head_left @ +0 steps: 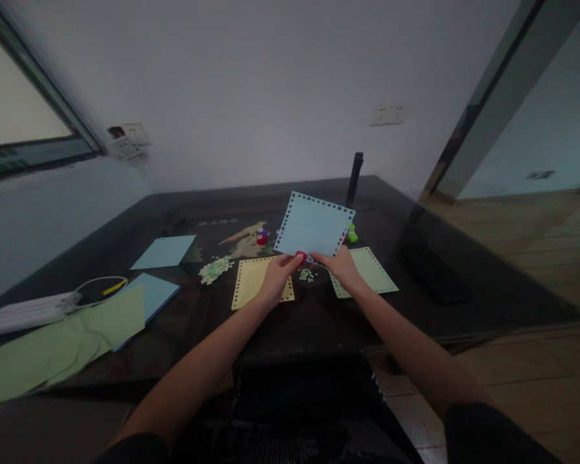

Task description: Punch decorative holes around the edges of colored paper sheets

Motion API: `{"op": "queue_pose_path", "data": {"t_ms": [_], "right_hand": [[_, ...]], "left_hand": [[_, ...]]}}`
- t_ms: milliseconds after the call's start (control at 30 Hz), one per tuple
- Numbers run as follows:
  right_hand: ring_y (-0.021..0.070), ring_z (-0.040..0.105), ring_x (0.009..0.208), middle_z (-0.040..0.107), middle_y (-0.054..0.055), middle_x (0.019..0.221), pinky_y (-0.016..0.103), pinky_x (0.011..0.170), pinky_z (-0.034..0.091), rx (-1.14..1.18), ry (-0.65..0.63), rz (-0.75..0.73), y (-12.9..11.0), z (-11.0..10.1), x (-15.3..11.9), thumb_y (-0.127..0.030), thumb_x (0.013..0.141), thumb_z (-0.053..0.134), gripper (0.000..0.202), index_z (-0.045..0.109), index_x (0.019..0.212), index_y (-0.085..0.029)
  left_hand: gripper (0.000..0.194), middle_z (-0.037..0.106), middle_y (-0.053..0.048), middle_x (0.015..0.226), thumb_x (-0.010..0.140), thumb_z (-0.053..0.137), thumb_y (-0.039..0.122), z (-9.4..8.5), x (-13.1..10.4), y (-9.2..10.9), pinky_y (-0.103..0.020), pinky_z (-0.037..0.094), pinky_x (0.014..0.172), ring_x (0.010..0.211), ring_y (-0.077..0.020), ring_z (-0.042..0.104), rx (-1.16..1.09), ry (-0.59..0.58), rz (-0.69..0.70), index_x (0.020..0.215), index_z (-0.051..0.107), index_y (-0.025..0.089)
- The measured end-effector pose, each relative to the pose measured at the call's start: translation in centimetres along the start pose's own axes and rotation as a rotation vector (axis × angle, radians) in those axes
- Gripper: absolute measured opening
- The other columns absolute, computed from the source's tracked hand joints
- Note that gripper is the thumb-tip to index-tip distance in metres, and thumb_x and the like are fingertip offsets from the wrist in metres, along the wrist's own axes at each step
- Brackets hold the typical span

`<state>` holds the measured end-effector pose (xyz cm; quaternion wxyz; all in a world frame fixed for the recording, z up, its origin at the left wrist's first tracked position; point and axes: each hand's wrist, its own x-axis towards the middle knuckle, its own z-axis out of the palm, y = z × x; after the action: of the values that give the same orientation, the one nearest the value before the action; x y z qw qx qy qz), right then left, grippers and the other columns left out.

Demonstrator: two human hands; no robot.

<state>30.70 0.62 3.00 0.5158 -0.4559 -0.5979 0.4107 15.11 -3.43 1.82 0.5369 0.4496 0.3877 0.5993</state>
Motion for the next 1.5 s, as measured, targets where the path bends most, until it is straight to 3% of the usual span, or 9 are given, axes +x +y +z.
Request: {"op": "queue_pose_path", "data": {"t_ms": [367, 533, 700, 867, 1033, 1233, 1500], "right_hand": [[0.0232, 0.067, 0.076, 0.072, 0.008, 0.083, 0.038, 0.075, 0.053, 0.068, 0.022, 0.013, 0.5, 0.0, 0.1, -0.031, 0.057, 0.074, 0.033, 0.067, 0.084, -0.013], [0.0247, 0.067, 0.082, 0.072, 0.010, 0.089, 0.039, 0.076, 0.054, 0.132, 0.037, 0.007, -0.1, -0.3, 0.2, -0.029, 0.056, 0.075, 0.043, 0.065, 0.095, -0.013], [0.0256, 0.067, 0.078, 0.071, 0.011, 0.092, 0.041, 0.069, 0.056, 0.207, 0.049, 0.049, 0.1, -0.3, 0.4, -0.031, 0.053, 0.076, 0.043, 0.065, 0.090, -0.013], [0.0233, 0.066, 0.069, 0.071, 0.010, 0.088, 0.039, 0.060, 0.057, 0.271, 0.053, 0.065, -0.3, -0.3, 0.4, -0.032, 0.051, 0.077, 0.040, 0.063, 0.085, -0.014], [0.0231, 0.066, 0.070, 0.070, 0.011, 0.091, 0.038, 0.059, 0.057, 0.265, 0.068, 0.050, -0.5, -0.6, 0.4, -0.032, 0.052, 0.076, 0.041, 0.063, 0.087, -0.015], [0.0245, 0.065, 0.070, 0.070, 0.012, 0.088, 0.041, 0.062, 0.057, 0.259, 0.050, 0.069, -0.5, -0.6, 0.5, -0.033, 0.052, 0.076, 0.041, 0.063, 0.086, -0.013], [0.0240, 0.065, 0.069, 0.070, 0.010, 0.085, 0.040, 0.061, 0.057, 0.249, 0.076, 0.062, -0.5, -0.6, 0.4, -0.032, 0.052, 0.076, 0.040, 0.064, 0.085, -0.013]], "left_hand": [[0.038, 0.068, -0.013, 0.104, 0.070, 0.071, 0.038, -0.1, -0.2, 0.5, -0.036, 0.044, 0.090, 0.094, -0.0209, 0.064, 0.044, -0.076, -0.039, 0.096, 0.065, 0.011], [0.035, 0.068, -0.013, 0.103, 0.072, 0.069, 0.037, -0.2, -0.2, 1.3, -0.038, 0.044, 0.091, 0.098, -0.0233, 0.062, 0.166, -0.114, -0.042, 0.094, 0.063, 0.012], [0.037, 0.066, -0.013, 0.108, 0.072, 0.069, 0.031, -0.6, 0.2, 1.3, -0.040, 0.045, 0.092, 0.100, -0.0225, 0.062, 0.322, -0.178, -0.019, 0.103, 0.060, 0.013], [0.048, 0.066, -0.013, 0.105, 0.071, 0.069, 0.023, -1.3, 0.5, 0.5, -0.041, 0.047, 0.089, 0.093, -0.0209, 0.063, 0.691, -0.187, 0.123, 0.116, 0.054, 0.012], [0.052, 0.063, -0.012, 0.114, 0.072, 0.065, 0.016, -1.6, 0.3, 0.3, -0.042, 0.044, 0.093, 0.103, -0.0223, 0.059, 1.014, -0.228, 0.337, 0.122, 0.051, 0.015], [0.053, 0.061, -0.012, 0.116, 0.071, 0.058, 0.006, -1.6, 0.3, 0.5, -0.040, 0.044, 0.094, 0.105, -0.0214, 0.057, 1.141, -0.299, 0.442, 0.123, 0.050, 0.012], [0.049, 0.059, -0.010, 0.116, 0.070, 0.053, 0.003, -1.5, 0.3, 0.5, -0.039, 0.041, 0.097, 0.109, -0.0207, 0.053, 1.115, -0.319, 0.461, 0.117, 0.054, 0.015]]}}
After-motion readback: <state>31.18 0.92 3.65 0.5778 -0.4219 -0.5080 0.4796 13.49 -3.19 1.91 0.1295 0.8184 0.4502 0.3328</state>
